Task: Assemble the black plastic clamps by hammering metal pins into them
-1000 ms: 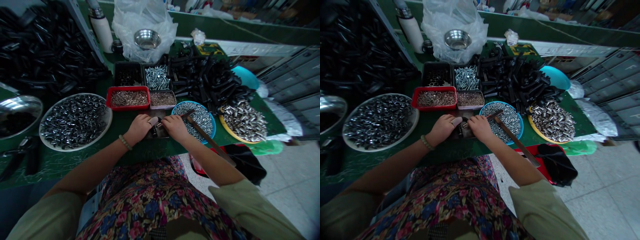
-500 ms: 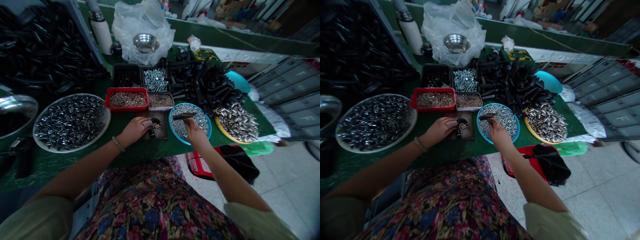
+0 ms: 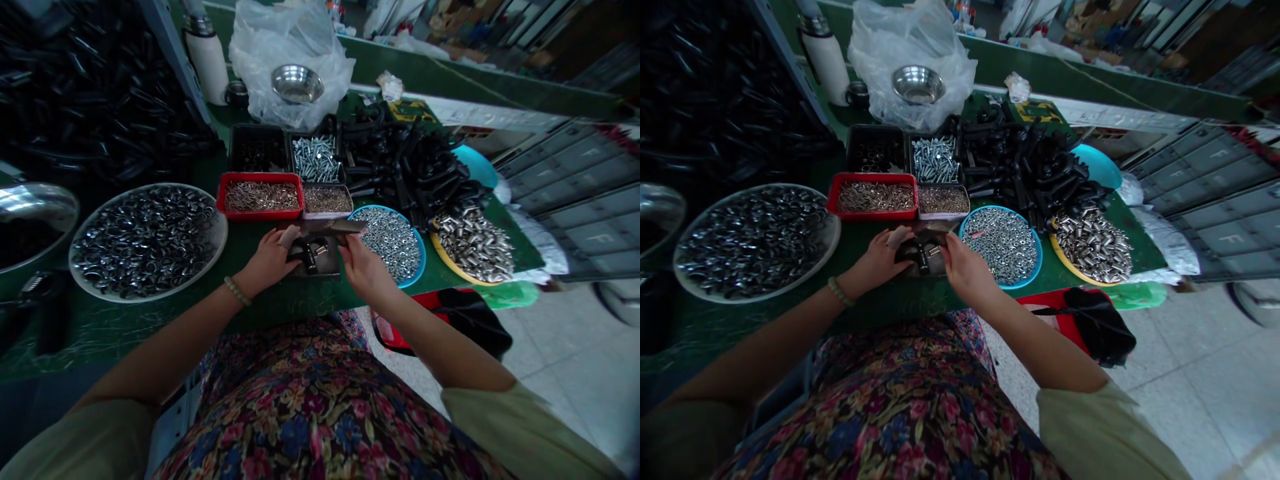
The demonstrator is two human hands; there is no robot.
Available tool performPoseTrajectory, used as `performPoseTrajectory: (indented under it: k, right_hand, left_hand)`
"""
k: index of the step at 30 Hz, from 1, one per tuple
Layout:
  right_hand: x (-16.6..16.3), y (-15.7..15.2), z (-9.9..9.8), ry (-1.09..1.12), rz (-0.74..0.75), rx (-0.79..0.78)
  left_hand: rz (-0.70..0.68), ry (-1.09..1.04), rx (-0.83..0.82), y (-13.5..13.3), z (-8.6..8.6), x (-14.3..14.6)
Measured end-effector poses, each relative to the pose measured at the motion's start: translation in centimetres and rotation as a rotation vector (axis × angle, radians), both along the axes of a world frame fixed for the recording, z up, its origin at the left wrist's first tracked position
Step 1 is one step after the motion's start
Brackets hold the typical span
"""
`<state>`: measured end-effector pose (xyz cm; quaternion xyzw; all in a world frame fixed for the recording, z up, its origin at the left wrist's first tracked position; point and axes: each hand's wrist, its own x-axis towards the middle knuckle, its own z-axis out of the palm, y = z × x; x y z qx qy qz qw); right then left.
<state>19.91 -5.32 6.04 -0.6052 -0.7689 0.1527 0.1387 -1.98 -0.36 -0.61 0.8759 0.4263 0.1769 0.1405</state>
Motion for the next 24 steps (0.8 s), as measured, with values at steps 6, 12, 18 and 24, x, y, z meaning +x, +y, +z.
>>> performPoseTrajectory:
  k: [6,12,18,24]
  right_hand:
    - [1.7,0.1,-0.6,-0.106,-0.02,-0.039]
    - [10.0,-1.5,-3.8,-0.509,-0.409,0.083]
    - [10.5,2.6,-4.1,-0.502,-0.257,0.281]
    - [4.8,13.8,-3.1,-0.455,0.03,0.196]
  left_hand:
    - [-0.019,0.034,0.049,-0.7,0.4,0.3]
    - [-0.084,0.165,0.016,-2.1,1.7,1.4]
    - [-0.025,-0.294,-0.39,0.1,4.6,2.8]
    - [0.122,0.152,-0.262,-0.1,3.0,1.4]
